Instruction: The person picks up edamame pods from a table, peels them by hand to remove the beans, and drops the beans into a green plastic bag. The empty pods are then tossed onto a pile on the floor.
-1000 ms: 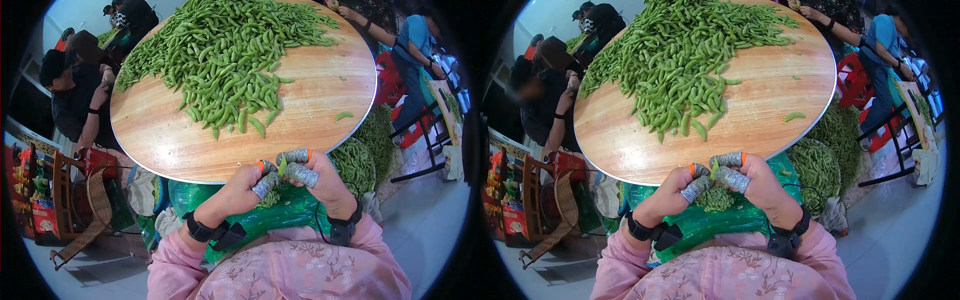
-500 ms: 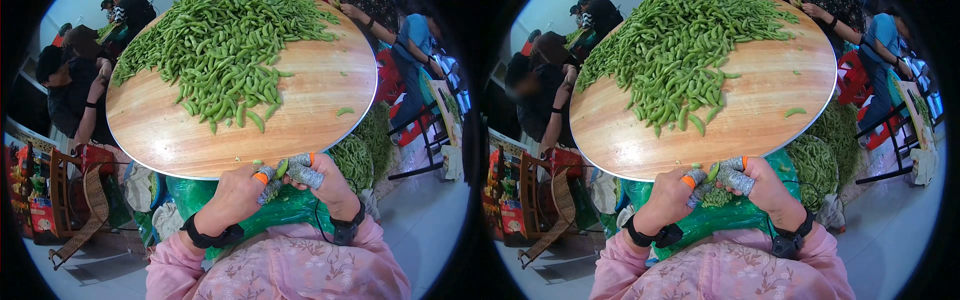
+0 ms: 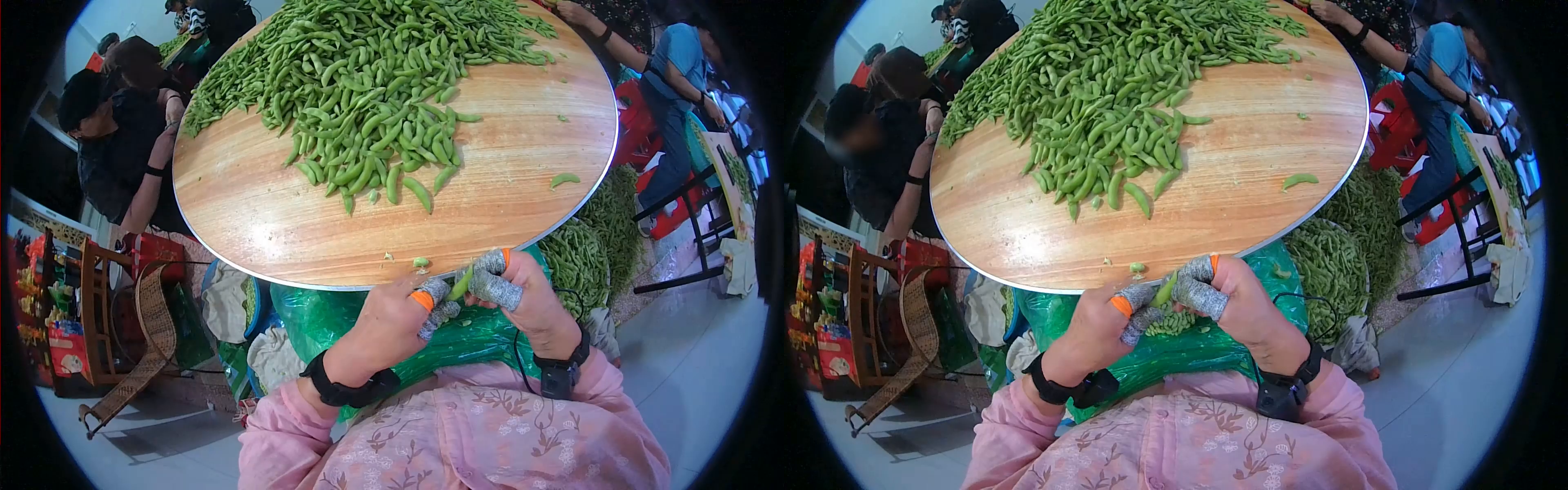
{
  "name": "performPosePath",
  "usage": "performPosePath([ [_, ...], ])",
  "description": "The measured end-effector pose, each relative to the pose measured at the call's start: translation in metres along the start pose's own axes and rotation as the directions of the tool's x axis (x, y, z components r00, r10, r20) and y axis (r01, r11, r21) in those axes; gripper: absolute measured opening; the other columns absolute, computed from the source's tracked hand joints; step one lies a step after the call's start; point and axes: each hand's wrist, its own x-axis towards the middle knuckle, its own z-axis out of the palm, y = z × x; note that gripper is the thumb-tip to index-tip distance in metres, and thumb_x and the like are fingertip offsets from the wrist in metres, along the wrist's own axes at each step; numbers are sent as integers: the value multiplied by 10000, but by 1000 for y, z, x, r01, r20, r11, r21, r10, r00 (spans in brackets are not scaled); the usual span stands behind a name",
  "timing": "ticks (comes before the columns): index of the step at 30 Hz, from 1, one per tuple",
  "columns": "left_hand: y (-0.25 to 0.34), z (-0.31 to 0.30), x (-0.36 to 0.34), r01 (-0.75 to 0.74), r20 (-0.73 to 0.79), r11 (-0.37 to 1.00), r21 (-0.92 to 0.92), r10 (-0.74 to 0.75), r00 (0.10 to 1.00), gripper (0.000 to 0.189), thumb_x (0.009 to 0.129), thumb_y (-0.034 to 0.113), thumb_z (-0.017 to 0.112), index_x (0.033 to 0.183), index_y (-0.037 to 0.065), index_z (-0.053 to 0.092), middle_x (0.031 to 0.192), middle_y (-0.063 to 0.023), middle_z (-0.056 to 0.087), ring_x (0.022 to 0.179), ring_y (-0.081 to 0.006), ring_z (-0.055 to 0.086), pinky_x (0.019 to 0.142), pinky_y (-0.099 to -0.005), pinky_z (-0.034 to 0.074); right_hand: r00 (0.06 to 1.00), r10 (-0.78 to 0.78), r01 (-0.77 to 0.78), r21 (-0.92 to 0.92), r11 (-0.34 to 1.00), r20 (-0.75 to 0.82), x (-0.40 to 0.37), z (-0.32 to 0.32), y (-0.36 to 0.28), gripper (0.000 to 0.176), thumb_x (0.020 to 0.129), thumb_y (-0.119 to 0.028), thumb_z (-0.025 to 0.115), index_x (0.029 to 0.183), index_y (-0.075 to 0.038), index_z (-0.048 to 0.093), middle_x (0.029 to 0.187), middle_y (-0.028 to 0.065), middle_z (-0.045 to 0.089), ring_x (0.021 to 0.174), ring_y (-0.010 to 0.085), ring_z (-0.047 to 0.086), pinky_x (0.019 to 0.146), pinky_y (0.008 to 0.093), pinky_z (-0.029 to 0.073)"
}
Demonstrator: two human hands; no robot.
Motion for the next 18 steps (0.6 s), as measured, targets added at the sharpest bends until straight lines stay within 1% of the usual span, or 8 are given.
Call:
performPosePath([
  [5,7,3,-3,197,36,755,-625,-224,974,154,782,75,536,923,23,571,783,-136,573,650,-260,553,590,-306,437,989,-147,141,229,963,8,3,2,21,148,836,-135,535,850,3,587,766,19,596,690,71,542,628,203,430],
  [7,1,13,-9,379,249,328,-865,-376,893,215,820,129,542,997,8,550,724,-44,561,622,-116,513,576,-254,426,989,-151,149,158,976,0,4,3,19,135,832,-116,535,851,9,585,770,22,596,694,70,539,632,203,430],
  [8,3,12,-7,379,249,330,-865,-374,893,215,820,129,542,997,8,550,724,-44,561,622,-116,513,576,-254,426,988,-156,156,88,984,-7,5,3,18,124,828,-96,534,852,15,583,774,25,596,698,69,537,636,204,430],
  [10,12,6,0,221,14,723,-654,-281,960,215,832,138,535,1004,10,558,729,-35,576,647,-118,525,605,-232,419,988,-153,153,-15,988,4,3,6,12,108,820,-73,536,857,18,581,773,22,596,697,70,535,638,205,430],
  [11,14,3,0,221,13,723,-654,-282,959,215,832,138,535,1004,10,558,729,-35,576,647,-118,525,605,-232,419,989,-147,148,-119,982,16,2,7,10,96,812,-49,537,863,21,579,771,20,596,696,71,532,640,206,430],
  [13,16,0,-1,315,77,909,-274,-306,949,216,843,168,533,982,8,573,735,-14,582,644,-118,526,609,-226,428,991,-131,133,-118,984,27,-1,10,6,94,806,-32,537,872,21,577,777,19,596,704,71,531,643,207,429],
  [16,5,9,-3,152,-3,788,-596,-192,981,205,851,206,529,901,16,589,669,17,554,556,-94,489,515,-211,399,987,-149,154,-101,983,57,-3,12,5,101,800,-16,536,887,20,573,790,18,593,724,70,528,649,210,428],
  [18,5,2,-5,236,104,636,-735,-238,966,200,857,212,519,865,22,582,638,24,529,528,-77,459,487,-201,368,980,-182,189,-83,979,77,-4,11,7,106,800,-17,535,893,19,570,796,17,592,735,69,527,651,211,428],
])
